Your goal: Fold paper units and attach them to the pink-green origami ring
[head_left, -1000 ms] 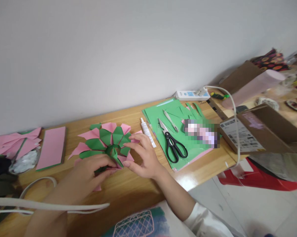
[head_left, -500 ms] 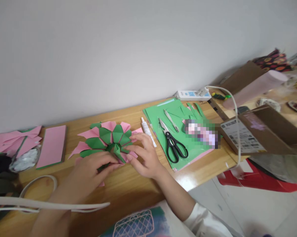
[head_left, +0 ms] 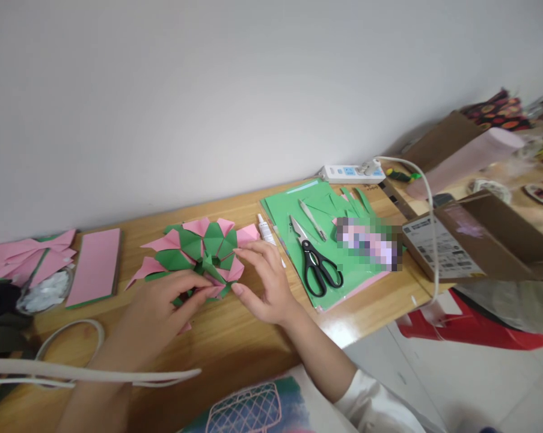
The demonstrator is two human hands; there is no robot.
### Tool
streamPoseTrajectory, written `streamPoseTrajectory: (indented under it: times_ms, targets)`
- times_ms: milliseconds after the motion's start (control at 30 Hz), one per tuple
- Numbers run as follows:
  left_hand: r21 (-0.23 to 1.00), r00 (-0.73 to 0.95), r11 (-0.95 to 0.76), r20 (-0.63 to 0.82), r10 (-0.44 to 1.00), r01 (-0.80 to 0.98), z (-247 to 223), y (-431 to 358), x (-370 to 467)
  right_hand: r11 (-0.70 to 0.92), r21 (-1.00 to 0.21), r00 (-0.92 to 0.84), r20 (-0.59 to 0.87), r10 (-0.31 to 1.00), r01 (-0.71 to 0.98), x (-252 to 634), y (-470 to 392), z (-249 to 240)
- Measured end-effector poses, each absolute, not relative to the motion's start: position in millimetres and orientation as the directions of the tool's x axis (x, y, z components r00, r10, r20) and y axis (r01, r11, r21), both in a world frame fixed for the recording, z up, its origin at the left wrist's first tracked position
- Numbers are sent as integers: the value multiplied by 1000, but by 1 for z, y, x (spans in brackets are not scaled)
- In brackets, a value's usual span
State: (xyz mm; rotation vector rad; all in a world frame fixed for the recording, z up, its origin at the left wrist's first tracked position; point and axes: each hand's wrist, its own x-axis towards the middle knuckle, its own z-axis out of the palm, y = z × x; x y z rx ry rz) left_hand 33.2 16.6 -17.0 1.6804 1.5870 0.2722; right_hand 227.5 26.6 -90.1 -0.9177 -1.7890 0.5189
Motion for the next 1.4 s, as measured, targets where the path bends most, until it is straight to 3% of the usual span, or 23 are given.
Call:
streamPoseTrajectory:
  times_ms: [1400]
  targets:
    - [671,228,111,-397,889,734,-18,17,33,610,-692,-208,579,789,387,228,27,-90]
